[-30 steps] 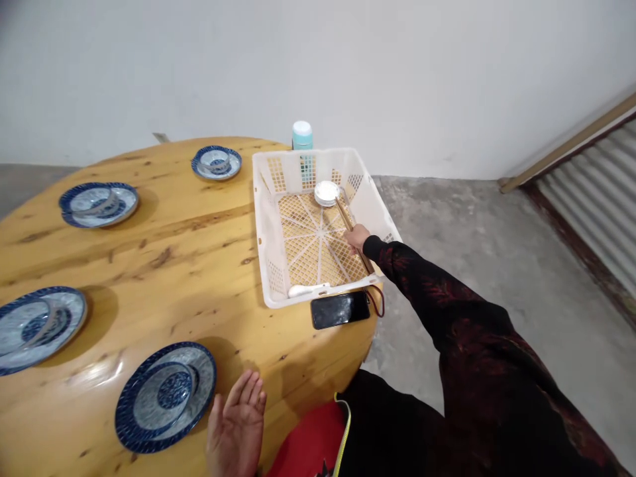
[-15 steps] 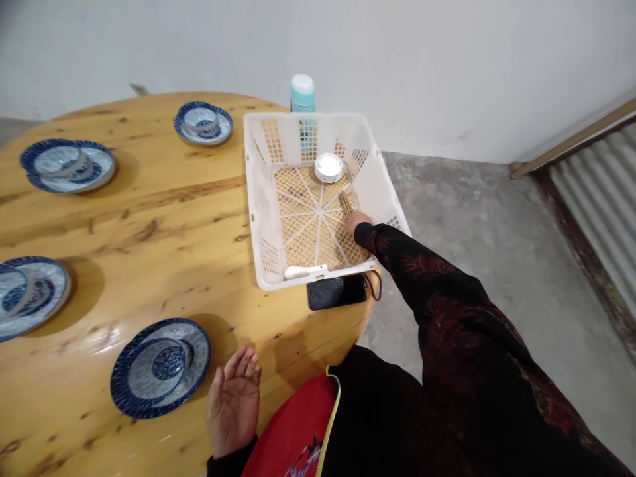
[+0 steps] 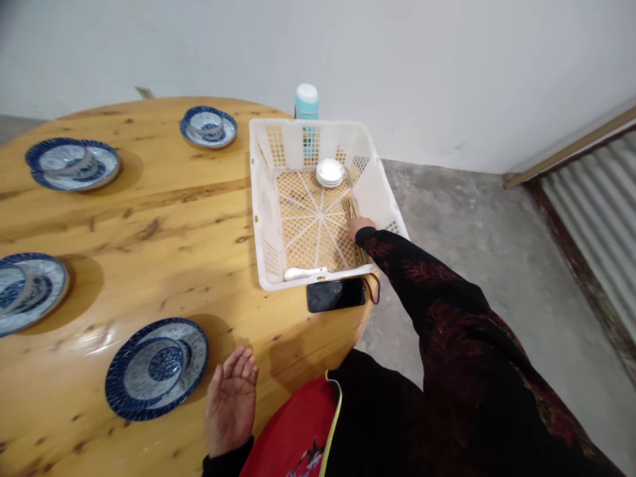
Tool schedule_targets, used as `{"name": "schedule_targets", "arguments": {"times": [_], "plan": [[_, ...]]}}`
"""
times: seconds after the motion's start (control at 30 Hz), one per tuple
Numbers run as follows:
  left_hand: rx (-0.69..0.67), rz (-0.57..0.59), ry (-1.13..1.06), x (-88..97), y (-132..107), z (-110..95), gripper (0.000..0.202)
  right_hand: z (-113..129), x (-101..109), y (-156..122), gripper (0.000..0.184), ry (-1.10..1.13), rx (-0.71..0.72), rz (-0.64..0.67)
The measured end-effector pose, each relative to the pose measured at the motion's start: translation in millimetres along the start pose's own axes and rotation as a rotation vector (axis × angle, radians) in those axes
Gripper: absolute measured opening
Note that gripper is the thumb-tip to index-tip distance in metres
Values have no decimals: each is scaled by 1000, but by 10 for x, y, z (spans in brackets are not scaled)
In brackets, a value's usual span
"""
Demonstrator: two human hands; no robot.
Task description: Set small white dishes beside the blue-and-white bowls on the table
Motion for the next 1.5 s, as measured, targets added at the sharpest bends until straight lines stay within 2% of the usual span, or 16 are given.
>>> {"name": "schedule_targets", "arguments": {"times": [0.23,0.4,0.53,0.67,0.73,0.93,1.13,1.3,1.4,1.5], "plan": [[13,-26,-3,62,4,37,44,8,63,-41,35,-133,18,-45],[9,-39,8,65,17,52,44,2,350,37,41,-58,4,-144],[10,-68,11,51,32,52,44,44,687,271,41,217,-12,-263],[25,-132,20,56,27,38,46,195,841,596,39,780,78,-166],[28,-161,31,66,26,32,48,304,856,734,42,975,111,-129],[0,-190,116,-15,103,-18,53,539,838,1006,46,1290,158,-89],[-64,-164,198,-285,261,-127,52,557,839,1199,41,1501,223,-35],[-15,-233,201,-279,323,-31,55,560,853,1326,40,1714,288,129],[1,-226,198,-239,324,46,58,557,831,1348,41,1755,257,137],[7,-219,195,-229,319,81,58,564,785,1335,47,1677,217,59]]}}
Point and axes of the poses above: each hand's wrist, its own y-axis towards the middle knuckle, its own x-axis out of the back of the hand, z = x × y, the point moved 2 cm from there along y, towards the middle knuckle, and after that the axes turned 15 degrees about z, right-handed, at the moved point
